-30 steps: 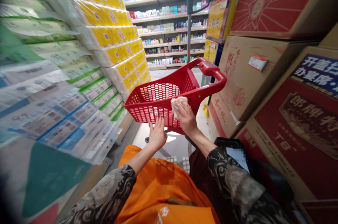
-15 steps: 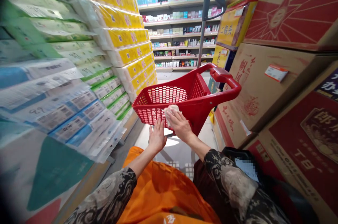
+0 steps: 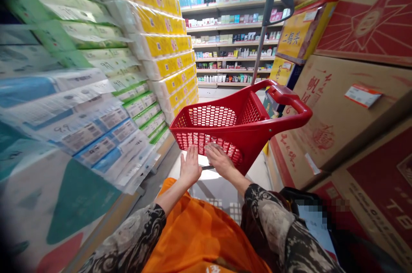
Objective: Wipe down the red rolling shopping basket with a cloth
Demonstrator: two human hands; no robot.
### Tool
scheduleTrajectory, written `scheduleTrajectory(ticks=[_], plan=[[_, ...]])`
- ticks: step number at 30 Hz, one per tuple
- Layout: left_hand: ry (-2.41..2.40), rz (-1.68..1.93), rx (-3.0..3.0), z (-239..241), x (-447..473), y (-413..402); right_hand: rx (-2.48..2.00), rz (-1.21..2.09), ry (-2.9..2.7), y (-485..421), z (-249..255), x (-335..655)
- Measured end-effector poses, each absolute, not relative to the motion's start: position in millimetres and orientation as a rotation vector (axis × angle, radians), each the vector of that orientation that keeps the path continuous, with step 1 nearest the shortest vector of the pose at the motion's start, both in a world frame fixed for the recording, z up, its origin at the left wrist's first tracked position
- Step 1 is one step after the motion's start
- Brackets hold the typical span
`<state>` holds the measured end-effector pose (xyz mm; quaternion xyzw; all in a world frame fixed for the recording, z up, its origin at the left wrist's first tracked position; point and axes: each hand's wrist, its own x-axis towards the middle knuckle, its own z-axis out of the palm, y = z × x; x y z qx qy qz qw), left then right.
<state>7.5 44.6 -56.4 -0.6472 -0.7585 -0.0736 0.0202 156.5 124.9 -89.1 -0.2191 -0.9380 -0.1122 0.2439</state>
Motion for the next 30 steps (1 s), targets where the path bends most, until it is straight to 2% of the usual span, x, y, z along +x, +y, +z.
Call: scheduleTrajectory(ticks=[3, 5, 11, 13, 15, 18, 22, 30], plan=[[-2.397, -0.216, -1.952, -52.0, 2.9, 49.5, -0.572, -0.386, -2.395, 135.9, -44.5, 133.8], [-2.405, -0.220, -1.928, -51.0, 0.9, 51.5, -0.593, -0.395, -2.368, 143.2, -37.1, 121.7], [-2.382, -0.208, -1.940, -57.9, -10.4, 46.2, -0.703, -0.305, -2.636, 137.9, -113.1, 122.7], [-2.399, -0.179, -1.936, -59.8, -16.9, 44.3, -0.696, -0.279, -2.697, 132.0, -125.0, 125.6], [-2.430, -0.149, -1.913, -60.0, -23.7, 43.8, -0.559, -0.294, -2.701, 128.5, -113.6, 121.1], [-2.486, -0.118, -1.847, -57.3, -33.1, 45.2, -0.351, -0.367, -2.590, 131.6, -69.0, 95.9], [-2.530, -0.084, -1.784, -54.2, -43.7, 45.7, -0.382, -0.399, -2.483, 147.3, -31.5, 52.0], [-2.530, -0.099, -1.771, -68.9, -67.1, 34.6, -0.499, -0.265, -2.710, 144.6, -106.3, 45.6]])
